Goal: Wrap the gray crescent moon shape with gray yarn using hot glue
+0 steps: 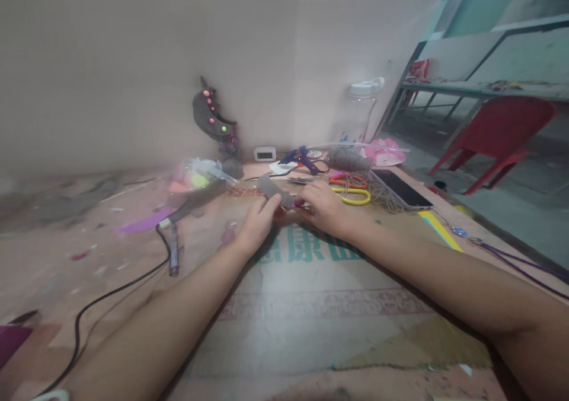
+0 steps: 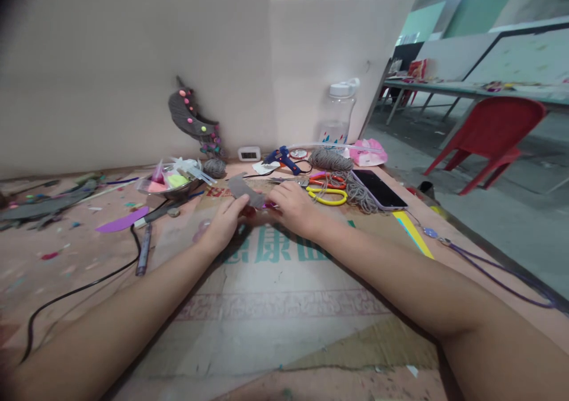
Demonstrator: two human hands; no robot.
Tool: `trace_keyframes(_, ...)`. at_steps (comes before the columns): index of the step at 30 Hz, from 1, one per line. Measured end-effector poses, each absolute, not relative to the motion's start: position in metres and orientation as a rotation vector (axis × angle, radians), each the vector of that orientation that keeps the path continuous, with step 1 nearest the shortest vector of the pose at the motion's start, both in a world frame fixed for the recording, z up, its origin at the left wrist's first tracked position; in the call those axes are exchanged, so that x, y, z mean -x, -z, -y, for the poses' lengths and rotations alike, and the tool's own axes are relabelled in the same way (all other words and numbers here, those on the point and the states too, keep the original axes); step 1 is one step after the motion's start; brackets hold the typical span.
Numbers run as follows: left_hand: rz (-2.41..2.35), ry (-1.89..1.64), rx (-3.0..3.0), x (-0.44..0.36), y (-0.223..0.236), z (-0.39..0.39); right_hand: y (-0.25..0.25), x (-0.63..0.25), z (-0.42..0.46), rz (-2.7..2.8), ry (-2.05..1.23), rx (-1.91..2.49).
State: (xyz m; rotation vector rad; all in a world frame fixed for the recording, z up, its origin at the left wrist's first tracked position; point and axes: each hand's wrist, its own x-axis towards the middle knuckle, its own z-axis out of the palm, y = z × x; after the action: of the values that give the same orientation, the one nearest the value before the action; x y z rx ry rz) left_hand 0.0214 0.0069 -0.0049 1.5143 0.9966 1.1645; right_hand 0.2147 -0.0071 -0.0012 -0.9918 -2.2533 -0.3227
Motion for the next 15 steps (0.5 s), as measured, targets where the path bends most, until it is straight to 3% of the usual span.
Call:
trace_keyframes(6, -1.060, -1.304, -1.531, -0.017, 0.020, -0.026, -0.001, -0.225, -0.001, 2.126, 0.105, 0.958)
trace_keyframes(15, -1.092, -1.294, -1.577, -0.015, 0.015, -0.026, -0.011, -0.274, -0.033, 1.638, -0.139, 1.399)
